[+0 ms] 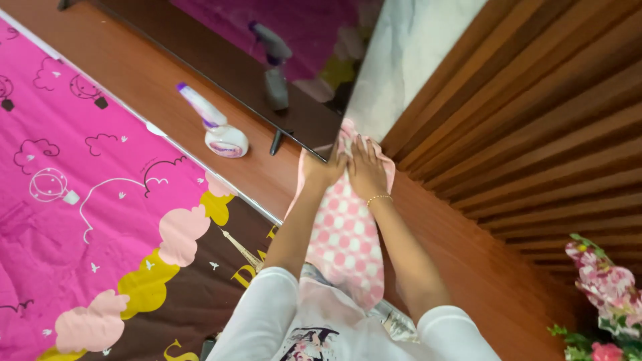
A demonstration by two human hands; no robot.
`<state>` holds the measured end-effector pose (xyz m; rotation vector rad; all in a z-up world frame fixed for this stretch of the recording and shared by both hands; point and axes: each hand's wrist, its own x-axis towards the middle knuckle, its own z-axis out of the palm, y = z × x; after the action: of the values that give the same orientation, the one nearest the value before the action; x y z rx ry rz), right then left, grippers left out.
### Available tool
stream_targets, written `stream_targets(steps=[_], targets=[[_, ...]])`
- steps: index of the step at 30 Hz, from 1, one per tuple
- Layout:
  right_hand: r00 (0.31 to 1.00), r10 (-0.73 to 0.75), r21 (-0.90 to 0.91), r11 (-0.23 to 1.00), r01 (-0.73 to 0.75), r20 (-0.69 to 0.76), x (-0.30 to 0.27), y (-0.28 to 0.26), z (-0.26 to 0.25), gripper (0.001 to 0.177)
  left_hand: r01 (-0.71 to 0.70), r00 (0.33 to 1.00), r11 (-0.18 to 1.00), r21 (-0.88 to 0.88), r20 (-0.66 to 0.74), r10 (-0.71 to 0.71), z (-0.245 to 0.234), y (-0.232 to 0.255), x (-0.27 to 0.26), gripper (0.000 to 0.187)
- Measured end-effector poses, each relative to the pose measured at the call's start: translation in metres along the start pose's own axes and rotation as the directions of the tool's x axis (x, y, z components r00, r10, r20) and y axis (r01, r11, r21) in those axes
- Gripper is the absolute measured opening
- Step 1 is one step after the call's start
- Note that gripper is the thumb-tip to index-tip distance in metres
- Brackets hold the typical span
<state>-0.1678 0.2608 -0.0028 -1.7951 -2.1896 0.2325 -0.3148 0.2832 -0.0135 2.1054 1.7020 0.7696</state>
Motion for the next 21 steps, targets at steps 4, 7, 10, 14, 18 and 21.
stream_targets(steps=[4, 7, 10, 14, 18, 21], targets=[[1.0, 0.021, 0.011, 1.0, -0.021, 0.019, -0.005, -0.001, 0.018, 0.053, 0.006, 0.999, 0.999, -0.052, -0.043, -0.008, -0.02, 0.006, -0.01, 0.057], [0.991, 0.028, 0.009, 1.0, -0.027, -0.129, -0.031, -0.018, 0.02, 0.063, -0.056, 0.996, 0.993, 0.1, -0.068, 0.063, -0.012, -0.007, -0.036, 0.057], [0.977, -0.096, 0.076, 0.991, 0.112, -0.192, -0.059, -0.038, 0.01, 0.063, -0.105, 0.974, 0.969, 0.225, -0.175, 0.146, -0.014, -0.013, -0.072, 0.06], [0.969, -0.206, 0.023, 0.977, 0.211, -0.138, -0.052, -0.049, 0.003, 0.049, -0.087, 0.945, 0.979, 0.183, -0.295, 0.139, -0.026, -0.012, -0.078, 0.062], [0.974, -0.176, 0.018, 0.983, 0.18, -0.144, -0.022, -0.05, 0.013, 0.039, -0.041, 0.966, 0.968, 0.248, -0.236, 0.101, -0.02, -0.027, -0.049, 0.054], [0.979, -0.144, 0.015, 0.989, 0.148, -0.144, 0.005, -0.049, 0.019, 0.042, -0.057, 0.973, 0.955, 0.29, -0.198, 0.118, -0.02, -0.041, -0.019, 0.054]])
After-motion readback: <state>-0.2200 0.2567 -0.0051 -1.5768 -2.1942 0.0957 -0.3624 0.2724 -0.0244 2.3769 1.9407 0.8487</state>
